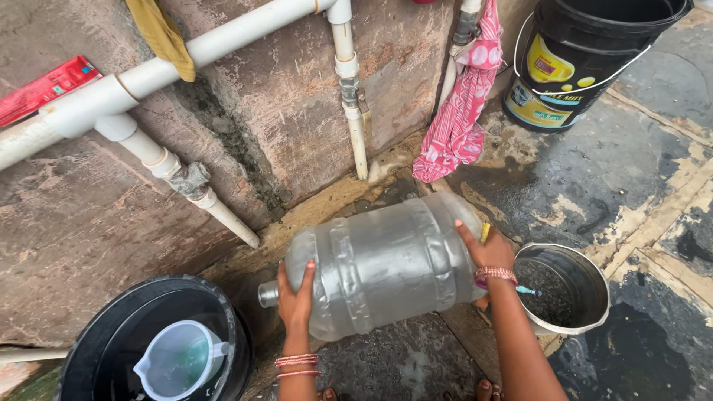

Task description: The person scrubs the exterior of a large plastic water jug with a sponge and kemudian rinses it with water.

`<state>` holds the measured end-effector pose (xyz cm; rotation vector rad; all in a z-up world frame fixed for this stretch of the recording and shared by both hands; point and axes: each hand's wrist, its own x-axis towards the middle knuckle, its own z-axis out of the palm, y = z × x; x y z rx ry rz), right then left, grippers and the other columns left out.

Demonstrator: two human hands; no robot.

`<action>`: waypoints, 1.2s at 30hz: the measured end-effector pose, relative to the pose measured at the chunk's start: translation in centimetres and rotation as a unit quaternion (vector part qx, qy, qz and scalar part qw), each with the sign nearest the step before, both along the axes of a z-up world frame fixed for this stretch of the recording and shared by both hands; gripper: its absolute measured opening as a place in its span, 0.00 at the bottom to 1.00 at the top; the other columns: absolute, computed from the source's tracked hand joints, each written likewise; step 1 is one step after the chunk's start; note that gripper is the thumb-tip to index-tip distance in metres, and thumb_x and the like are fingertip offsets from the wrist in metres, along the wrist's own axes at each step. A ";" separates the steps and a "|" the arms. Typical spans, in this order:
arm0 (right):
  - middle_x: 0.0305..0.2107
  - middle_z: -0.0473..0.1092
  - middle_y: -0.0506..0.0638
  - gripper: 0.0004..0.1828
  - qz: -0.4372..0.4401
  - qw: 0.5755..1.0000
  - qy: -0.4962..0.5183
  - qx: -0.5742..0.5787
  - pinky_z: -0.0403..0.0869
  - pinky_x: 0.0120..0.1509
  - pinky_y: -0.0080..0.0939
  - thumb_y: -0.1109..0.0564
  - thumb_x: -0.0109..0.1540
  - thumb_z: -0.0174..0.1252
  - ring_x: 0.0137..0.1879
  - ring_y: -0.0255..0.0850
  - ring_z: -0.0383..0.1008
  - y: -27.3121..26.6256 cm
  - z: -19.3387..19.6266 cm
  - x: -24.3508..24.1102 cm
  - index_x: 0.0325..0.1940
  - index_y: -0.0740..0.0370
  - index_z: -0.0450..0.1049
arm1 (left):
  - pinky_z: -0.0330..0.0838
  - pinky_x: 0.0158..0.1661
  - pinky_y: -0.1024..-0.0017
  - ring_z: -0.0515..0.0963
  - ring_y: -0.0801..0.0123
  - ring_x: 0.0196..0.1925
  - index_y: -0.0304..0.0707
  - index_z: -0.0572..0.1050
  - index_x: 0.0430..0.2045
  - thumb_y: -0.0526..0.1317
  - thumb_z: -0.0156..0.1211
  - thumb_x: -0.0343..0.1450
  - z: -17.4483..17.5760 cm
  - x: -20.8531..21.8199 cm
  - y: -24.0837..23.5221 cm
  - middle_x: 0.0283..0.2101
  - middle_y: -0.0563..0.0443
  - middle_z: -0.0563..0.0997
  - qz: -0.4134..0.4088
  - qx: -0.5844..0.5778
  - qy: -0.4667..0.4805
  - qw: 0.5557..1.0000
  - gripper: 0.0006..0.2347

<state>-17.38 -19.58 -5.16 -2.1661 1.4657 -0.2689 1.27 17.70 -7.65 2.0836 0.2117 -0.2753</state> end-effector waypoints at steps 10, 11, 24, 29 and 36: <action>0.61 0.66 0.65 0.32 0.303 0.917 -0.238 -0.098 0.62 0.74 0.56 0.45 0.62 0.50 0.68 0.58 0.65 24.2 2.5 8.6 0.65 0.68 0.64 | 0.64 0.63 0.58 0.73 0.45 0.65 0.55 0.61 0.70 0.70 0.60 0.58 1.1 2.0 -1.8 0.63 0.36 0.74 -0.016 0.017 0.005 1.000 0.44; 0.58 0.67 0.64 0.31 0.378 0.899 -0.187 -0.115 0.63 0.73 0.57 0.40 0.64 0.53 0.66 0.59 0.66 26.6 2.6 9.2 0.60 0.67 0.65 | 0.64 0.63 0.58 0.73 0.46 0.65 0.54 0.61 0.70 0.70 0.61 0.58 0.9 2.0 -1.5 0.63 0.36 0.74 -0.016 0.011 0.001 1.000 0.44; 0.67 0.59 0.69 0.38 0.090 0.976 -0.044 -0.193 0.64 0.74 0.57 0.44 0.66 0.36 0.70 0.60 0.61 13.0 2.4 3.2 0.76 0.70 0.55 | 0.63 0.63 0.55 0.69 0.45 0.68 0.57 0.60 0.70 0.69 0.61 0.59 1.0 2.2 -2.3 0.67 0.37 0.68 -0.019 0.011 0.013 1.000 0.43; 0.70 0.56 0.66 0.39 0.411 0.860 -0.135 -0.269 0.50 0.74 0.63 0.39 0.67 0.40 0.75 0.61 0.54 25.1 0.9 9.1 0.74 0.68 0.54 | 0.65 0.64 0.56 0.70 0.45 0.68 0.52 0.60 0.70 0.70 0.60 0.60 -0.5 2.5 -2.0 0.66 0.34 0.70 -0.038 -0.009 -0.022 0.999 0.44; 0.73 0.50 0.56 0.30 0.368 0.910 0.175 -0.077 0.33 0.82 0.69 0.43 0.71 0.30 0.79 0.51 0.47 18.0 6.1 17.0 0.75 0.55 0.53 | 0.64 0.63 0.55 0.68 0.44 0.69 0.56 0.60 0.70 0.70 0.56 0.61 0.7 1.2 -1.7 0.68 0.36 0.67 -0.031 0.003 -0.031 0.999 0.41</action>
